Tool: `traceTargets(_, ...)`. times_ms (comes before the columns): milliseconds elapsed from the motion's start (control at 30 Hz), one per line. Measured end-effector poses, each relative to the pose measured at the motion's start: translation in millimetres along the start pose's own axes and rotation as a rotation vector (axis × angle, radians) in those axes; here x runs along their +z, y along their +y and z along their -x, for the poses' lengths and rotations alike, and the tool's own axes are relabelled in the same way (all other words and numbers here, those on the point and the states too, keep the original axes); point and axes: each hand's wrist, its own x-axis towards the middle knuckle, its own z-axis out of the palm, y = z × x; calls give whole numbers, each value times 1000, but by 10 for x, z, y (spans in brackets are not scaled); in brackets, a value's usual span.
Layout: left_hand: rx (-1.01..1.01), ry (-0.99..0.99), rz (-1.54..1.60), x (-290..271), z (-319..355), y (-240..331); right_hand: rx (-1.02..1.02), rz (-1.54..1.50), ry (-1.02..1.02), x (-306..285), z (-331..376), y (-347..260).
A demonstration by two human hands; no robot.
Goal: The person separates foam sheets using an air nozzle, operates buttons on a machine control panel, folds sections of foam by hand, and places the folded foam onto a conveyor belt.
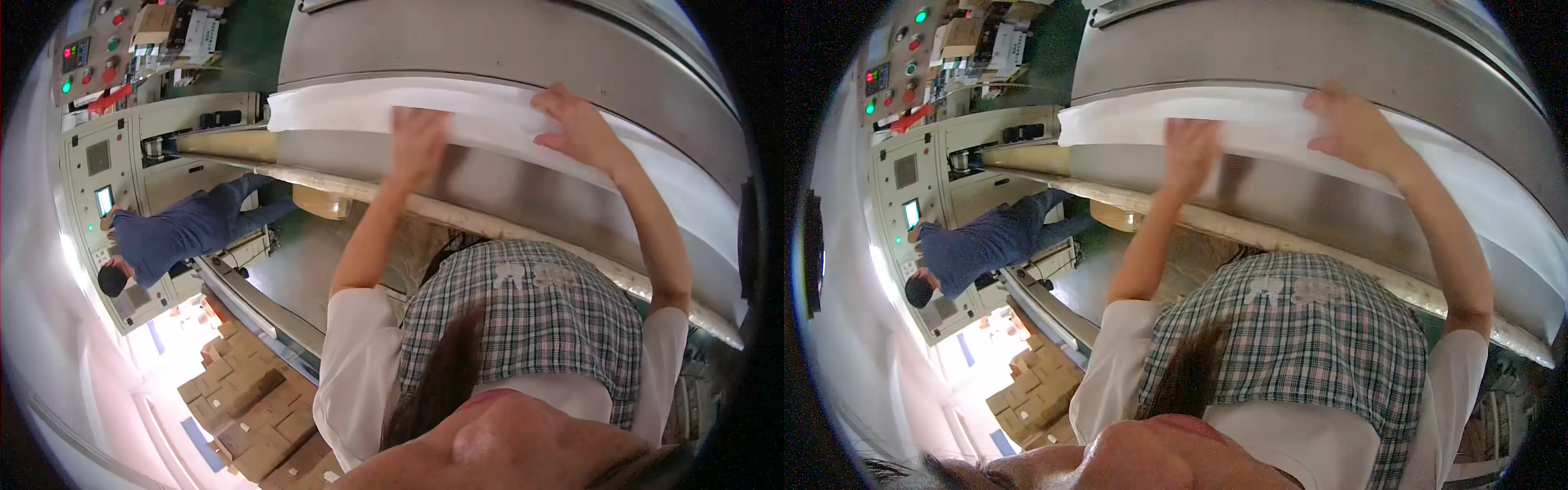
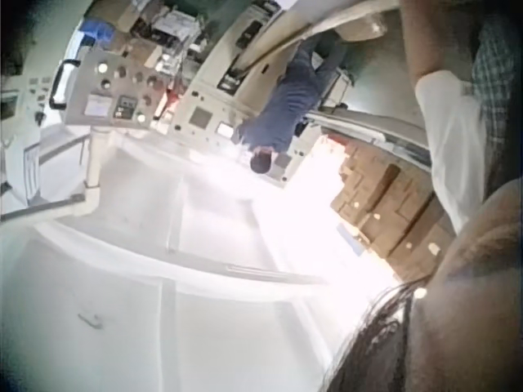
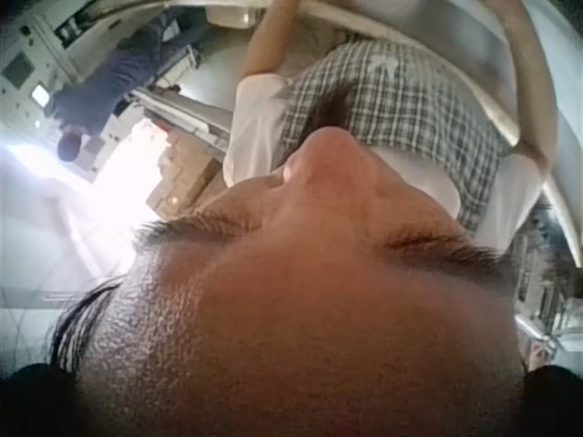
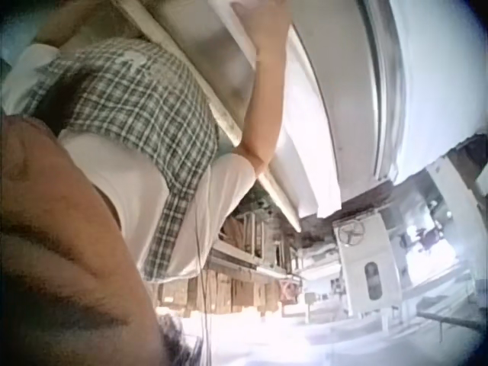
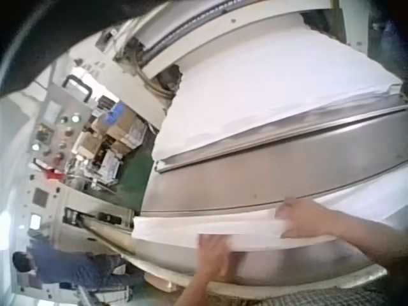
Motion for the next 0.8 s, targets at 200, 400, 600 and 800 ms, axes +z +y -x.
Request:
traceTargets(200,-251,132,-414,-347,675,-1970,-6,289,-77,357,-104,-544)
traceTargets(400,-240,78,-592,-1226,1457,-4013,-118,303,82,610,-422,-819)
traceTargets(600,-560,145,-435,-1312,-3,-3145,-40,377,210,762,-198,-801)
traceTargets(800,23,89,50,-446,-534,-1233,28,473,129,775,-237,-806)
